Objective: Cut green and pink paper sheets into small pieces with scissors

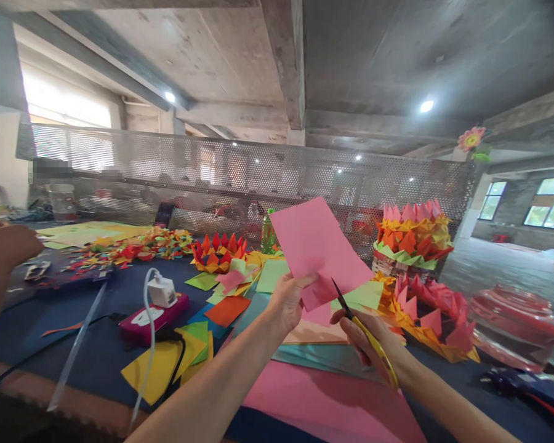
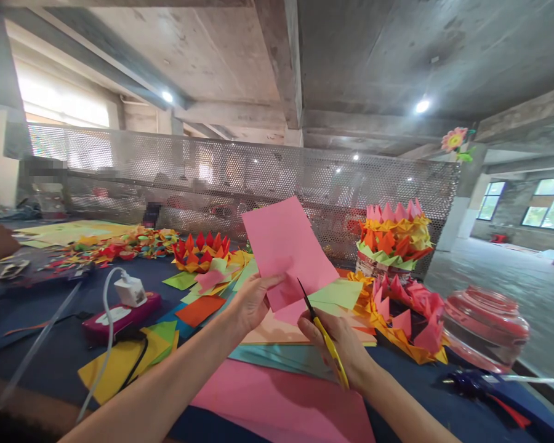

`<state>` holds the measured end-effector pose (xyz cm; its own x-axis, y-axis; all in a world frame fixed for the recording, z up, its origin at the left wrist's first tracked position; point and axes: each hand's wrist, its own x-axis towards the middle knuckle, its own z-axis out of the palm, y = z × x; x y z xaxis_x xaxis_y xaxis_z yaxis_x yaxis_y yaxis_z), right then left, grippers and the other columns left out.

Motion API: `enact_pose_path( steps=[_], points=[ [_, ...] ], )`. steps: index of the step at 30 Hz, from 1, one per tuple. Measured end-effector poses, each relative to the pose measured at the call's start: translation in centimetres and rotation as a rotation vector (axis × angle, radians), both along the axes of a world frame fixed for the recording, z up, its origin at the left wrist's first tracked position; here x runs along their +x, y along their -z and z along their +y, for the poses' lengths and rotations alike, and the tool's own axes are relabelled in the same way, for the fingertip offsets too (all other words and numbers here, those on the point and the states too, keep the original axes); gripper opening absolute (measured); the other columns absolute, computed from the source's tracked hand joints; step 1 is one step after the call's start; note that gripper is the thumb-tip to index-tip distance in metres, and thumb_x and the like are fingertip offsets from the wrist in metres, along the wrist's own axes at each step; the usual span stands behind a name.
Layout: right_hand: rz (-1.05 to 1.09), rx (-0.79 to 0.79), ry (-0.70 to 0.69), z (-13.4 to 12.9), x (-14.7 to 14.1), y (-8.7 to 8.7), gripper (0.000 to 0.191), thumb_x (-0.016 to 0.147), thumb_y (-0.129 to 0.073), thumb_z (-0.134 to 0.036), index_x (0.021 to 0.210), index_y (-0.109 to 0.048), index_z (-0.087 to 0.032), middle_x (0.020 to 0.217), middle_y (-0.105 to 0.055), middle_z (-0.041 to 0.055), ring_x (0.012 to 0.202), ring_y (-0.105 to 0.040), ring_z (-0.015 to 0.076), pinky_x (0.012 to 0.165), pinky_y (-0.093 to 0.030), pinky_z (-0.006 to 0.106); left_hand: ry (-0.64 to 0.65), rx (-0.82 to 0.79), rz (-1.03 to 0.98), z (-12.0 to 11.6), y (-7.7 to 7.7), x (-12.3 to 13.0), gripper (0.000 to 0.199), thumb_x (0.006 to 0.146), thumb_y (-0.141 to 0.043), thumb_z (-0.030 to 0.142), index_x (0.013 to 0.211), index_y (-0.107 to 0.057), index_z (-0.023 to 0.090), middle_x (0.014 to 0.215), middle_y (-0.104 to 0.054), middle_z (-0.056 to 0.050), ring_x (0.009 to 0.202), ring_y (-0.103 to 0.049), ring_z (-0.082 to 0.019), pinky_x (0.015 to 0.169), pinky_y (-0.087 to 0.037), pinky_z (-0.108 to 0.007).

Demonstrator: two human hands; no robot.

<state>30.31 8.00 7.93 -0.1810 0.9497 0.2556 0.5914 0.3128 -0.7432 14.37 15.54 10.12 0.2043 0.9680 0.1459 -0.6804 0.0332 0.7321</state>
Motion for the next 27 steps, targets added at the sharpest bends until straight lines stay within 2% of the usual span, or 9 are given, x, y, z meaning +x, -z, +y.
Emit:
enact_pose_path(
  steps=[8,17,22,27],
  points=[
    [-0.014,0.000,0.005,0.14,0.14,0.20,0.047,0.087,-0.040,-0.063,0.081,-0.054,-0.019,0.043,-0.038,-0.0085,0.034,-0.038,0.0085,0.036,-0.030,0.019,0.011,0.010,-0.015,-0.04,0.01,-0.05,0.032,0.053,-0.081,0.015,0.084,-0.073,0.012,0.085,-0.074,-0.010,0.073,-0.067,-0.020,0.071,-0.051,-0.032],
    [-0.010,0.000,0.053,-0.05,-0.04,0.22,0.048,0.086,-0.040,-0.064,0.079,-0.054,-0.019,0.041,-0.038,-0.0086,0.033,-0.043,0.0096,0.035,-0.035,0.019,0.016,-0.014,0.011,-0.16,-0.11,-0.13,0.035,0.052,-0.082,0.018,0.085,-0.073,0.012,0.085,-0.074,-0.010,0.072,-0.066,-0.020,0.068,-0.051,-0.031],
    [0.024,-0.057,0.077,0.11,0.04,0.63,0.051,0.086,-0.040,-0.065,0.086,-0.059,-0.018,0.038,-0.040,-0.0085,0.029,-0.040,0.0097,0.033,-0.034,0.019,0.007,-0.008,0.010,-0.17,-0.19,-0.14,0.034,0.054,-0.082,0.017,0.086,-0.073,0.013,0.086,-0.074,-0.009,0.072,-0.066,-0.019,0.067,-0.051,-0.030],
    [0.014,-0.029,0.087,0.23,0.11,0.85,0.052,0.085,-0.040,-0.065,0.085,-0.060,-0.018,0.036,-0.039,-0.0080,0.028,-0.041,0.0104,0.032,-0.031,0.019,0.009,-0.019,0.022,-0.30,-0.41,-0.17,0.029,0.053,-0.082,0.017,0.080,-0.073,0.013,0.084,-0.074,-0.009,0.070,-0.066,-0.020,0.066,-0.050,-0.030]
  ],
)
